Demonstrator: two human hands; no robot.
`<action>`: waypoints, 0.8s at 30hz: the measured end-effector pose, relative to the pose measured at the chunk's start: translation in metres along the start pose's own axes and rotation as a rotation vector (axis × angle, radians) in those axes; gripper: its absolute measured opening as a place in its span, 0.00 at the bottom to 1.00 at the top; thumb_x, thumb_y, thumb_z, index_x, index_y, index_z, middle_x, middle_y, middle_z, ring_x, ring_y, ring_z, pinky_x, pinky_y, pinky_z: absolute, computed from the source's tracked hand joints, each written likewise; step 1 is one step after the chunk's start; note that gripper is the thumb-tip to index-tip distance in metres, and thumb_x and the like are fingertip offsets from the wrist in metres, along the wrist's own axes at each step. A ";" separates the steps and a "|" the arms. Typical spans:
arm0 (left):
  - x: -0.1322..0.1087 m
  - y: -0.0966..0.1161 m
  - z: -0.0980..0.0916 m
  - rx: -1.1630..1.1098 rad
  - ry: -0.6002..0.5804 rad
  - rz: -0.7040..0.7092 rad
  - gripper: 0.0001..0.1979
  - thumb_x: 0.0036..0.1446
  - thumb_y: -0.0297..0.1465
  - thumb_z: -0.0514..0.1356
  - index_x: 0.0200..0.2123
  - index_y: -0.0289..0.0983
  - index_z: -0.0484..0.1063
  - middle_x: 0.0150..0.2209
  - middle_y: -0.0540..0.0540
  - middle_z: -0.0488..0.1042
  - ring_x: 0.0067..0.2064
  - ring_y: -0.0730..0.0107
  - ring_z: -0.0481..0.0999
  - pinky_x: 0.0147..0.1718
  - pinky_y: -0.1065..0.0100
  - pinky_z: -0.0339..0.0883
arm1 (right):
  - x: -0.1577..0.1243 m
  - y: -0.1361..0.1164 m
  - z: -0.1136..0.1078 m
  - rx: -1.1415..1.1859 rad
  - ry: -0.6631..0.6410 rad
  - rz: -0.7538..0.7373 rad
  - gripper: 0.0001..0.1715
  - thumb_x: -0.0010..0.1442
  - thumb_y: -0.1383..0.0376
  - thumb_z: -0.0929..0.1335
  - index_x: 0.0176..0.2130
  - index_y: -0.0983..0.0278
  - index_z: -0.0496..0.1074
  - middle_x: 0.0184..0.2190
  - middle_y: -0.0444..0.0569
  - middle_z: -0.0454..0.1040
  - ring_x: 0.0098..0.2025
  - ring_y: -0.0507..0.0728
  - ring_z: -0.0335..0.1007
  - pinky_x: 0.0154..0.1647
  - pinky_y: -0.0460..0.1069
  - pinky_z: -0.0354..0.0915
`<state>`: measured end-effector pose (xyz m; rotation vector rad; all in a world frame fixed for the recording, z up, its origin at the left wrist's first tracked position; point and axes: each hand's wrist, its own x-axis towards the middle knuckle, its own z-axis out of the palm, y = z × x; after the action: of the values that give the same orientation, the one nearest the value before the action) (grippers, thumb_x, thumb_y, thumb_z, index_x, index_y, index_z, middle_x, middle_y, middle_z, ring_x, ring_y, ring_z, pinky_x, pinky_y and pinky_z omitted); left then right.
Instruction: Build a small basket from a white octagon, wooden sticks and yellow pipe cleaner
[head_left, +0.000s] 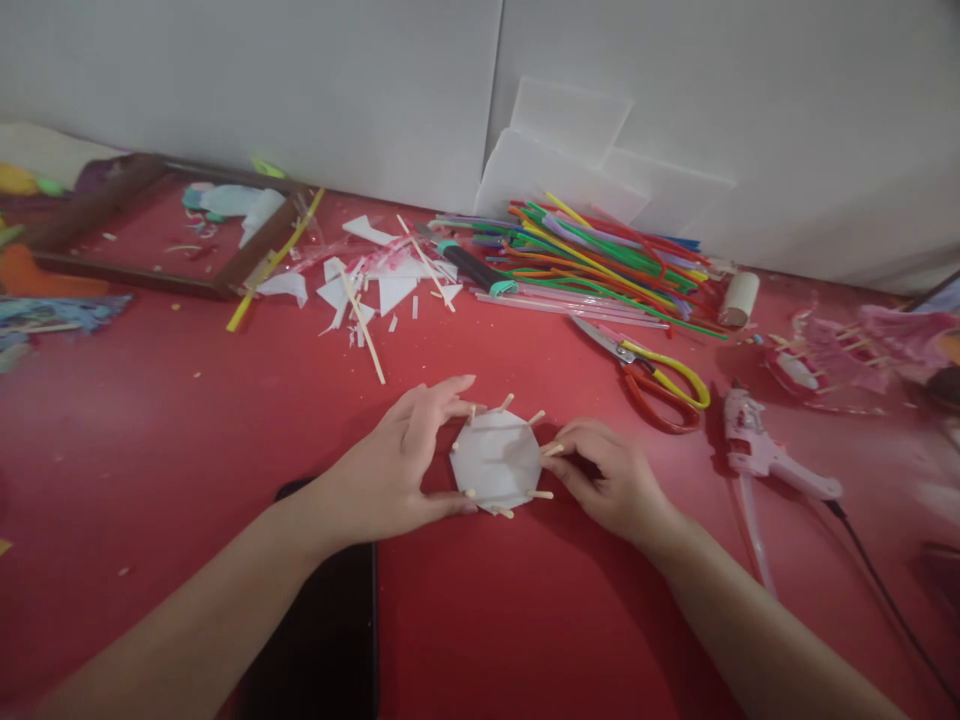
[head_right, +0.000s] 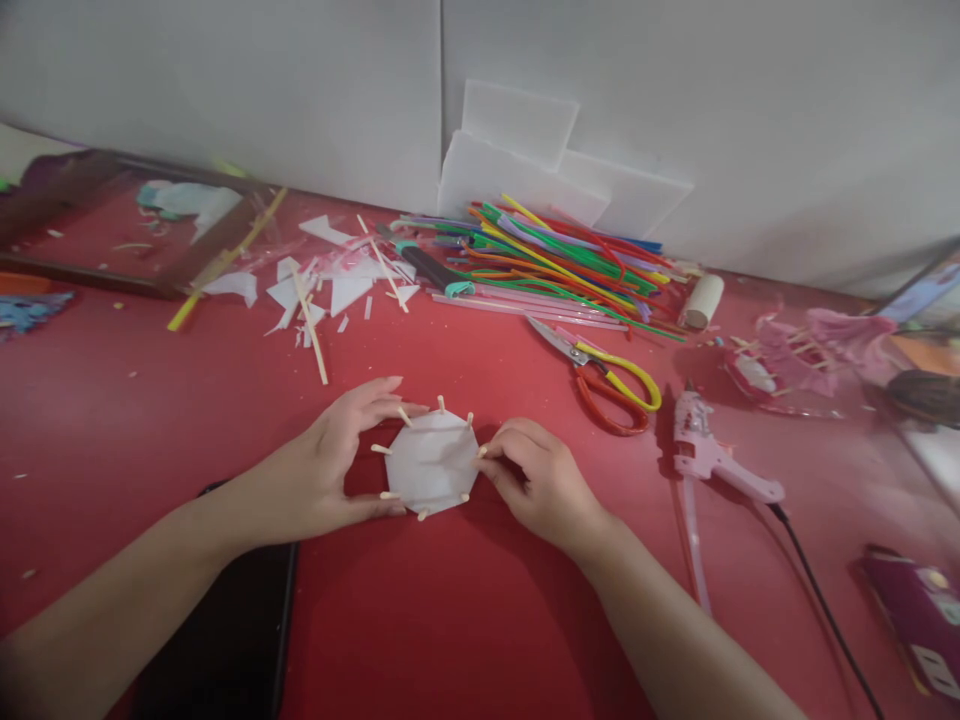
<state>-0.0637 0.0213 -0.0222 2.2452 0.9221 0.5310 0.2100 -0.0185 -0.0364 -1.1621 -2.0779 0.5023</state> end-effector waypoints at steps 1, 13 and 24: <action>0.000 0.001 0.000 0.009 0.002 -0.006 0.49 0.53 0.48 0.67 0.69 0.43 0.42 0.62 0.32 0.67 0.66 0.41 0.64 0.60 0.40 0.62 | -0.001 0.000 -0.001 -0.005 -0.010 0.004 0.03 0.65 0.68 0.67 0.38 0.61 0.71 0.31 0.48 0.75 0.34 0.54 0.72 0.35 0.48 0.70; 0.001 0.002 0.001 0.073 0.012 -0.105 0.61 0.37 0.56 0.71 0.69 0.43 0.47 0.66 0.29 0.61 0.69 0.31 0.55 0.63 0.33 0.54 | -0.002 -0.004 -0.015 -0.091 -0.110 0.009 0.25 0.53 0.71 0.67 0.51 0.61 0.65 0.46 0.55 0.72 0.49 0.64 0.68 0.50 0.60 0.68; -0.002 0.005 -0.012 0.101 0.026 -0.021 0.61 0.38 0.63 0.65 0.70 0.43 0.45 0.67 0.31 0.62 0.68 0.37 0.61 0.65 0.33 0.48 | 0.002 -0.010 -0.019 0.057 0.032 -0.094 0.33 0.59 0.58 0.68 0.61 0.62 0.60 0.48 0.56 0.72 0.49 0.64 0.69 0.50 0.61 0.67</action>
<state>-0.0692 0.0220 -0.0102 2.3207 1.0042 0.5155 0.2173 -0.0218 -0.0165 -1.0281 -2.0660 0.4921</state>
